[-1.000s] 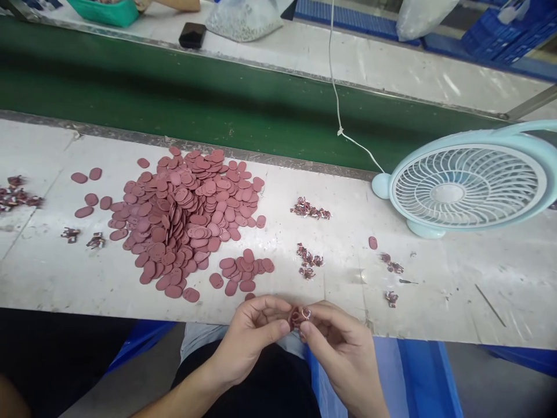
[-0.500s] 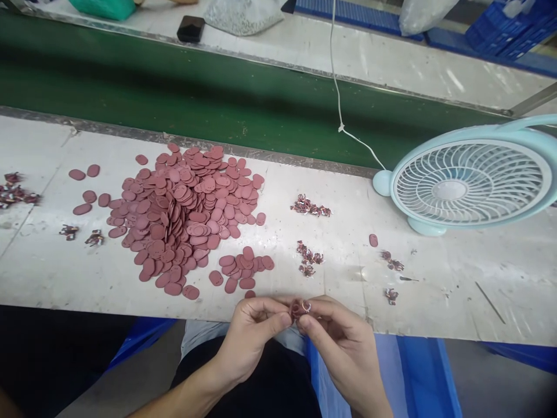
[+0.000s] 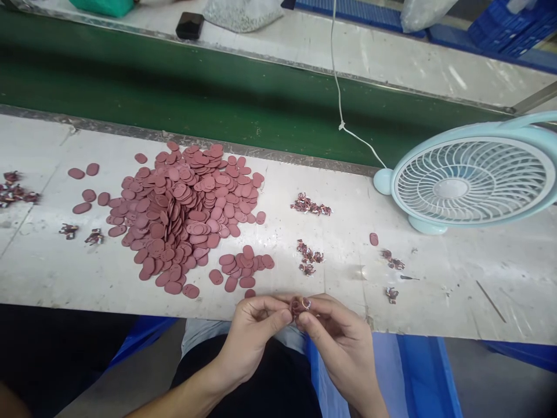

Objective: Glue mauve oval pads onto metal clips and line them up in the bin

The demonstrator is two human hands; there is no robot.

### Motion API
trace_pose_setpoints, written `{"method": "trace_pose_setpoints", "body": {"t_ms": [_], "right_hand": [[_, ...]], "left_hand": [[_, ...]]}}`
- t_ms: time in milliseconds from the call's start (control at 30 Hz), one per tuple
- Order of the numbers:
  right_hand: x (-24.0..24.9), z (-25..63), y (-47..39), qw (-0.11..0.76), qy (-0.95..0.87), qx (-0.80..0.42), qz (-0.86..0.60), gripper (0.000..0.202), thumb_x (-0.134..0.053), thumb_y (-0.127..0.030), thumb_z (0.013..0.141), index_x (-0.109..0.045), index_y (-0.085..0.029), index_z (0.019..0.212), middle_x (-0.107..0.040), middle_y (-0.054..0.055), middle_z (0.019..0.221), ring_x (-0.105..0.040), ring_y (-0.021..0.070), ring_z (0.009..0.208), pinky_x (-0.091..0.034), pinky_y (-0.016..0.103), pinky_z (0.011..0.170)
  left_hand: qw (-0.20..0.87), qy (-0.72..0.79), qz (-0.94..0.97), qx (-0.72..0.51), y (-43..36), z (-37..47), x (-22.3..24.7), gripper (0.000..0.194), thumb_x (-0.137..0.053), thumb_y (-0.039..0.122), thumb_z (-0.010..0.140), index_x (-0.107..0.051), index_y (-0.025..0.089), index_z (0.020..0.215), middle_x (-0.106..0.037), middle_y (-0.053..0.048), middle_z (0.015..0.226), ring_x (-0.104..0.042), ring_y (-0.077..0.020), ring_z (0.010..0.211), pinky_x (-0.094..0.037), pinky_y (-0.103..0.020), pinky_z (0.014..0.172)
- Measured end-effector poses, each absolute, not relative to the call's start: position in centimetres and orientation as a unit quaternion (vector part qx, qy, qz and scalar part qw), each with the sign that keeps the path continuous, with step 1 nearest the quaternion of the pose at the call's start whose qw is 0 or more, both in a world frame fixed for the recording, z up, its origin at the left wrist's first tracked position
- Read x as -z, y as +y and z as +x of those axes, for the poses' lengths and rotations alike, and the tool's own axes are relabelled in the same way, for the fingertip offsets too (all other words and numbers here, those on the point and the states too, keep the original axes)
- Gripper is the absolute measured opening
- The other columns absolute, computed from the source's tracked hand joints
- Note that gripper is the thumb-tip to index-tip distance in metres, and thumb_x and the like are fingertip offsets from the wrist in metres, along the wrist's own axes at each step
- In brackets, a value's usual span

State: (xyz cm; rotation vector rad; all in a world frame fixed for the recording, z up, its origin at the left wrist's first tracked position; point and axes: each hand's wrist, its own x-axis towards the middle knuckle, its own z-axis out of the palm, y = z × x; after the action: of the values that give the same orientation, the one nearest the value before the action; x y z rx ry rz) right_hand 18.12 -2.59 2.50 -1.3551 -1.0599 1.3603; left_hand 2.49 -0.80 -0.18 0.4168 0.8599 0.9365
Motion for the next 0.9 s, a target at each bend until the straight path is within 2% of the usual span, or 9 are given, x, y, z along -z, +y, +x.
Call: {"method": "trace_pose_setpoints", "body": {"t_ms": [133,233,333,400,500,600,733,833,900], "right_hand": [[-1.8,18.1,-2.8,0.478,-0.381,-0.568,-0.551,0.016,-0.070,-0.024,0.093,-0.078,-0.030,0.106,-0.076,0.006,0.102,-0.071,0.0183,0.084,-0.061,0.031,0.075],[-0.6,20.1,-4.3,0.533,-0.276,-0.570,-0.561,0.012,-0.076,-0.031,0.088,-0.080,-0.030,0.099,-0.078,0.006,0.092,-0.072,0.0197,0.072,-0.062,0.032,0.065],[1.0,24.5,-7.4,0.577,-0.166,-0.525,-0.604,0.015,-0.086,-0.037,0.076,-0.082,-0.029,0.089,-0.078,0.008,0.089,-0.068,0.0185,0.060,-0.059,0.031,0.051],[2.3,28.0,-10.2,0.580,-0.128,-0.459,-0.661,0.021,-0.089,-0.039,0.071,-0.081,-0.026,0.087,-0.077,0.008,0.087,-0.068,0.0188,0.061,-0.058,0.031,0.050],[4.9,32.0,-14.7,0.554,-0.119,-0.363,-0.739,0.027,-0.087,-0.043,0.071,-0.079,-0.024,0.087,-0.074,0.007,0.085,-0.069,0.0194,0.068,-0.060,0.032,0.056],[8.6,33.7,-18.3,0.516,-0.118,-0.317,-0.787,0.032,-0.087,-0.044,0.070,-0.076,-0.020,0.088,-0.074,0.007,0.089,-0.071,0.0213,0.071,-0.063,0.037,0.063],[14.5,33.1,-21.1,0.416,-0.159,-0.319,-0.837,0.037,-0.084,-0.048,0.074,-0.075,-0.016,0.090,-0.077,0.010,0.090,-0.073,0.0255,0.078,-0.064,0.044,0.074],[18.2,31.9,-22.2,0.339,-0.202,-0.320,-0.861,0.031,-0.076,-0.043,0.086,-0.073,-0.015,0.098,-0.076,0.007,0.094,-0.072,0.0228,0.086,-0.061,0.043,0.081],[20.0,31.4,-22.7,0.302,-0.228,-0.317,-0.870,0.026,-0.070,-0.038,0.094,-0.070,-0.015,0.105,-0.073,0.005,0.101,-0.071,0.0205,0.091,-0.059,0.042,0.085]], "left_hand": [[0.779,0.396,0.207,-0.440,-0.9,2.7,0.8,0.007,-0.080,0.027,0.082,-0.079,0.020,0.080,-0.079,-0.010,0.113,-0.072,-0.0274,0.103,-0.057,-0.040,0.090],[0.744,0.427,0.310,-0.411,-0.1,1.6,0.9,0.012,-0.079,0.029,0.083,-0.080,0.022,0.092,-0.074,-0.012,0.125,-0.071,-0.0290,0.107,-0.057,-0.042,0.093],[0.618,0.499,0.498,-0.347,1.9,-0.4,0.9,0.014,-0.075,0.029,0.086,-0.081,0.025,0.097,-0.076,-0.011,0.118,-0.070,-0.0287,0.108,-0.057,-0.038,0.090],[0.483,0.528,0.630,-0.304,3.6,-1.6,1.2,0.020,-0.073,0.028,0.087,-0.080,0.027,0.106,-0.075,-0.009,0.118,-0.067,-0.0297,0.111,-0.053,-0.041,0.096],[0.333,0.500,0.759,-0.250,5.7,-2.2,2.1,0.028,-0.070,0.027,0.088,-0.077,0.027,0.115,-0.072,-0.009,0.128,-0.059,-0.0346,0.120,-0.039,-0.050,0.110],[0.281,0.462,0.815,-0.206,6.9,-2.0,3.0,0.025,-0.063,0.027,0.092,-0.076,0.027,0.114,-0.071,-0.010,0.126,-0.056,-0.0360,0.119,-0.038,-0.052,0.108],[0.265,0.462,0.825,-0.189,7.8,-1.4,3.1,0.019,-0.061,0.029,0.093,-0.076,0.027,0.105,-0.072,-0.009,0.112,-0.060,-0.0339,0.108,-0.041,-0.048,0.098],[0.290,0.476,0.810,-0.181,7.8,-1.2,2.1,0.013,-0.061,0.028,0.093,-0.073,0.026,0.096,-0.072,-0.006,0.100,-0.063,-0.0297,0.095,-0.045,-0.043,0.087],[0.355,0.483,0.779,-0.187,7.4,-1.0,1.3,0.009,-0.061,0.027,0.092,-0.070,0.025,0.090,-0.071,-0.004,0.096,-0.065,-0.0251,0.085,-0.047,-0.037,0.077]]}}
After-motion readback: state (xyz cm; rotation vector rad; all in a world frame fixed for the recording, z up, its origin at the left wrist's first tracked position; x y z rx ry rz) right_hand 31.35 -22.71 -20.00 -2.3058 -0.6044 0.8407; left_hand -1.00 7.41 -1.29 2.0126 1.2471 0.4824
